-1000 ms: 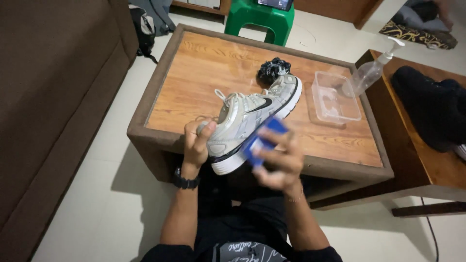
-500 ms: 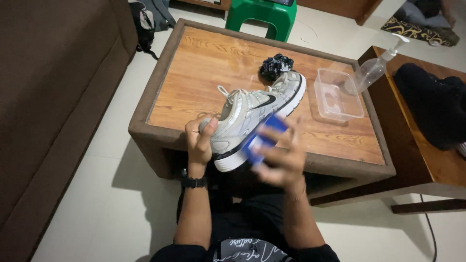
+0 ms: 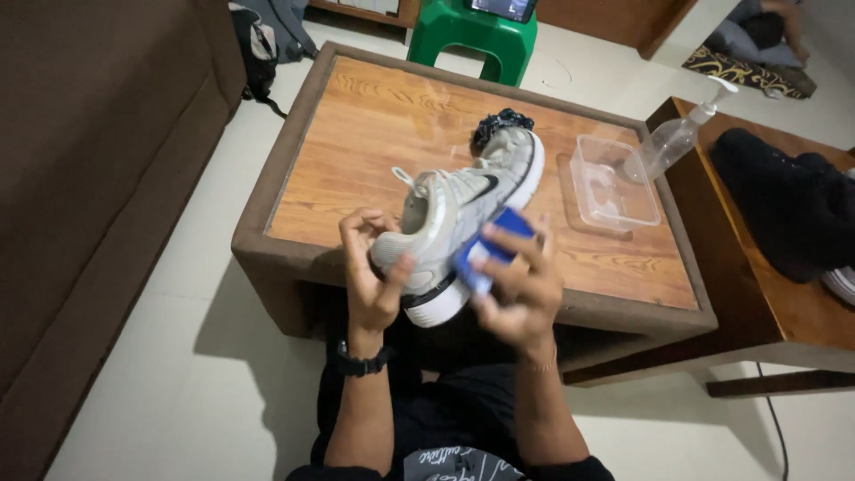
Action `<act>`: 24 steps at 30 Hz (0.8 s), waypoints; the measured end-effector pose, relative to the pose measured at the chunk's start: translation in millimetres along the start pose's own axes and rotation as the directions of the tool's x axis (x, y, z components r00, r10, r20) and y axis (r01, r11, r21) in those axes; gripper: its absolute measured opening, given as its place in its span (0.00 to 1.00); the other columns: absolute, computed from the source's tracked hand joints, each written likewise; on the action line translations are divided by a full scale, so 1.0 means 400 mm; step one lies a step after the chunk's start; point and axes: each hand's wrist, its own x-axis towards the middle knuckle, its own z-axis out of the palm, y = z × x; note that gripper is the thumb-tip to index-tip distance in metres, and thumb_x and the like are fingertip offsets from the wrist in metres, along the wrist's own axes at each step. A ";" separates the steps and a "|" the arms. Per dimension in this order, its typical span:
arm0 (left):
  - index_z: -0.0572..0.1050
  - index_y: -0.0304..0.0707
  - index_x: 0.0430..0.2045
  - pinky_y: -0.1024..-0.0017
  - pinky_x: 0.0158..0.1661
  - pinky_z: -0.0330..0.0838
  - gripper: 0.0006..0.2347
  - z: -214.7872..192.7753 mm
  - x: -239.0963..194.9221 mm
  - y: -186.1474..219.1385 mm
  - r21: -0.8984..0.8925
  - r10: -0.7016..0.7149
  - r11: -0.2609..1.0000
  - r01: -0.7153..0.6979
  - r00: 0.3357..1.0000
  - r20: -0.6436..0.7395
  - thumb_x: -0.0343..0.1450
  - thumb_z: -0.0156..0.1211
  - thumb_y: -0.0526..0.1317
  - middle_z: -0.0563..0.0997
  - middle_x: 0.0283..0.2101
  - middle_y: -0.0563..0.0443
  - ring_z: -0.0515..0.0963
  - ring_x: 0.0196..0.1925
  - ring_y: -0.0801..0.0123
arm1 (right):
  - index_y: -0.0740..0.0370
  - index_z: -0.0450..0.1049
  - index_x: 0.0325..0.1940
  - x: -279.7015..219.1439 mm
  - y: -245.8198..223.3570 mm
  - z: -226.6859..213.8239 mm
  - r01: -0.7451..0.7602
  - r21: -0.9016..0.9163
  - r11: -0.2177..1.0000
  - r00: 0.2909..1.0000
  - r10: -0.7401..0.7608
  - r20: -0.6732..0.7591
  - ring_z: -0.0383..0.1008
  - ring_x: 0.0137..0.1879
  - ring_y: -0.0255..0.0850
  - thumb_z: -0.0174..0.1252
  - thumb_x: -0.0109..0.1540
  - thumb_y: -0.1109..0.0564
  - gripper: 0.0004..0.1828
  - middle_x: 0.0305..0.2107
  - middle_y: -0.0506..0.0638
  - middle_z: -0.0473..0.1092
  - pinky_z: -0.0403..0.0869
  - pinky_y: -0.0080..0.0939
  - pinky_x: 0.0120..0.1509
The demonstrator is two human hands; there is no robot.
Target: The person cleans a white sneaker by scrubbing the upper and sole with a blue brush and wiping it with a cloth. They hold the shoe in their left hand while scrubbing with their right hand, occasionally switching to the cloth to wipe away residue.
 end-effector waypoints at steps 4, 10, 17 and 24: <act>0.67 0.31 0.48 0.62 0.53 0.67 0.24 0.018 -0.010 -0.001 -0.018 -0.035 0.999 0.036 0.998 0.057 0.69 0.62 0.52 0.76 0.42 0.42 0.74 0.49 0.64 | 0.39 0.83 0.35 0.007 -0.057 0.007 0.079 0.134 0.988 0.994 -0.087 0.060 0.73 0.58 0.57 0.66 0.53 0.36 0.13 0.45 0.49 0.79 0.54 0.72 0.77; 0.75 0.38 0.36 0.70 0.45 0.71 0.14 0.014 -0.002 -0.024 -0.132 -0.098 0.986 0.099 0.995 0.013 0.66 0.65 0.48 0.78 0.36 0.56 0.71 0.41 0.76 | 0.48 0.82 0.40 -0.001 0.031 -0.013 -0.009 -0.049 0.999 1.000 0.008 -0.024 0.69 0.64 0.60 0.67 0.56 0.40 0.15 0.52 0.53 0.76 0.47 0.65 0.80; 0.77 0.36 0.27 0.75 0.34 0.68 0.11 0.008 -0.016 -0.064 -0.179 -0.127 0.975 0.131 0.991 0.033 0.64 0.64 0.46 0.76 0.28 0.54 0.71 0.33 0.77 | 0.46 0.83 0.36 0.015 0.035 -0.026 0.049 0.103 0.993 0.997 -0.055 0.050 0.76 0.57 0.53 0.69 0.51 0.45 0.12 0.48 0.55 0.78 0.48 0.72 0.79; 0.75 0.39 0.23 0.77 0.29 0.65 0.11 0.008 -0.016 -0.062 -0.182 -0.131 0.974 0.132 0.991 0.018 0.64 0.64 0.46 0.73 0.23 0.58 0.68 0.28 0.80 | 0.42 0.84 0.35 -0.013 0.017 -0.045 -0.058 0.140 0.988 0.992 0.042 0.116 0.73 0.62 0.52 0.70 0.47 0.39 0.15 0.51 0.51 0.78 0.44 0.66 0.81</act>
